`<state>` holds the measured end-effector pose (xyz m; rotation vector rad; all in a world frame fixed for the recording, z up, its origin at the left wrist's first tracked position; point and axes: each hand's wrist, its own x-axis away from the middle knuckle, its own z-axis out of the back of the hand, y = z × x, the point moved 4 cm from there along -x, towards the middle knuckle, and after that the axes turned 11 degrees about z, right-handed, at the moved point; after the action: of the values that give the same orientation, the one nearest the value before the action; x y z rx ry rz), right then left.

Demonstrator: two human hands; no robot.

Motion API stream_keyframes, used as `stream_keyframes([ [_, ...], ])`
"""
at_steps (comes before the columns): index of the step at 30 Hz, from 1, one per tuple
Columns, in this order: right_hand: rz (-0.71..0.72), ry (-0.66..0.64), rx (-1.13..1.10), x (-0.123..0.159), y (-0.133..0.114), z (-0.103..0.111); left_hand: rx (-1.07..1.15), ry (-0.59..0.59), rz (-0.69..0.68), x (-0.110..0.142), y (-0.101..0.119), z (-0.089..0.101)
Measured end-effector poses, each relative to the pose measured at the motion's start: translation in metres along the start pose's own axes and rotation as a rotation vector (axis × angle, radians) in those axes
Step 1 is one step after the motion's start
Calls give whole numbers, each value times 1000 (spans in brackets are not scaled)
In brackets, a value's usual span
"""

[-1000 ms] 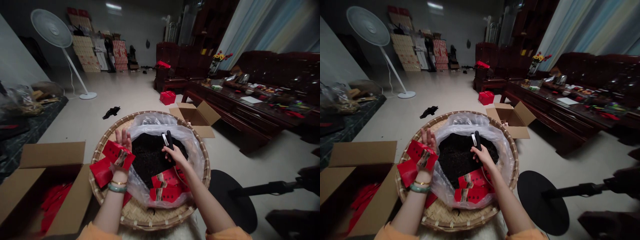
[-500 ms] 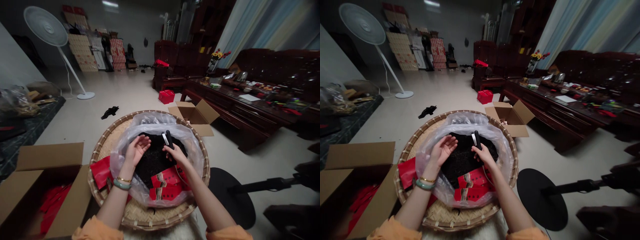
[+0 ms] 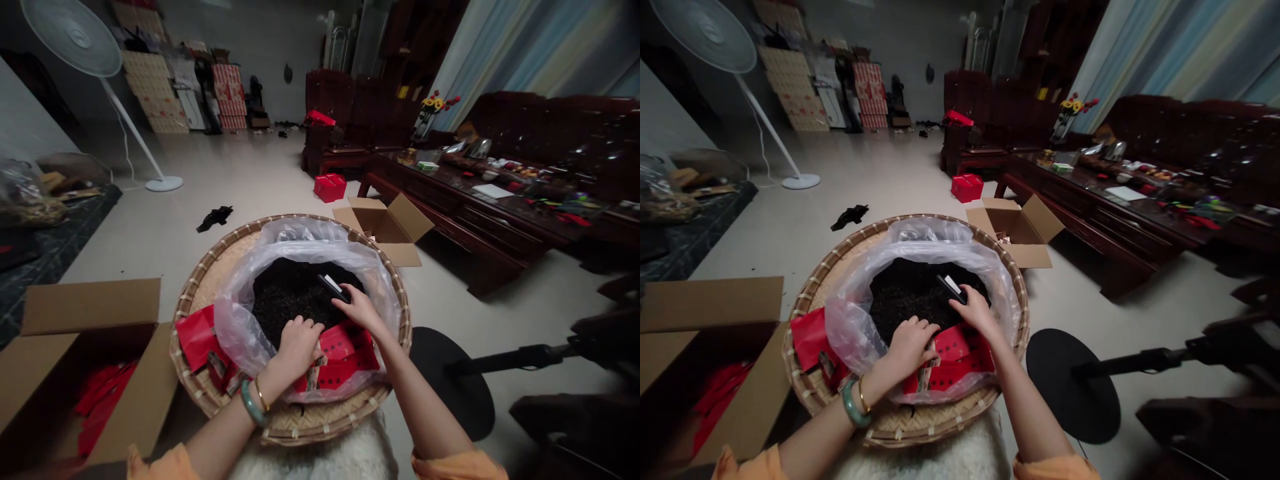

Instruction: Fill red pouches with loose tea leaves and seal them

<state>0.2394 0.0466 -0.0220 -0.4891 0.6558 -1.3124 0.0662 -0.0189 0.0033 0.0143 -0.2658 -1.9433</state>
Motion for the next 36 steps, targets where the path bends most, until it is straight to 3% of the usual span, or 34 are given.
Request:
stream_keyframes([
  [5,-27,76,320,13,23,8,-47,38,-38,10,13,-6],
  [10,46,68,395,24,30,6,2,26,15,9,10,-8],
  [15,158,168,436,34,6,7,33,-6,57,12,4,-2],
  [20,156,93,480,67,-28,-8,38,-1,106,16,6,-8],
  [24,146,41,426,98,-37,-24,53,12,123,18,8,-14],
  [27,156,104,341,111,-40,-27,59,-9,154,19,9,-15],
  [36,219,254,124,117,-54,-27,146,6,154,24,1,-17],
])
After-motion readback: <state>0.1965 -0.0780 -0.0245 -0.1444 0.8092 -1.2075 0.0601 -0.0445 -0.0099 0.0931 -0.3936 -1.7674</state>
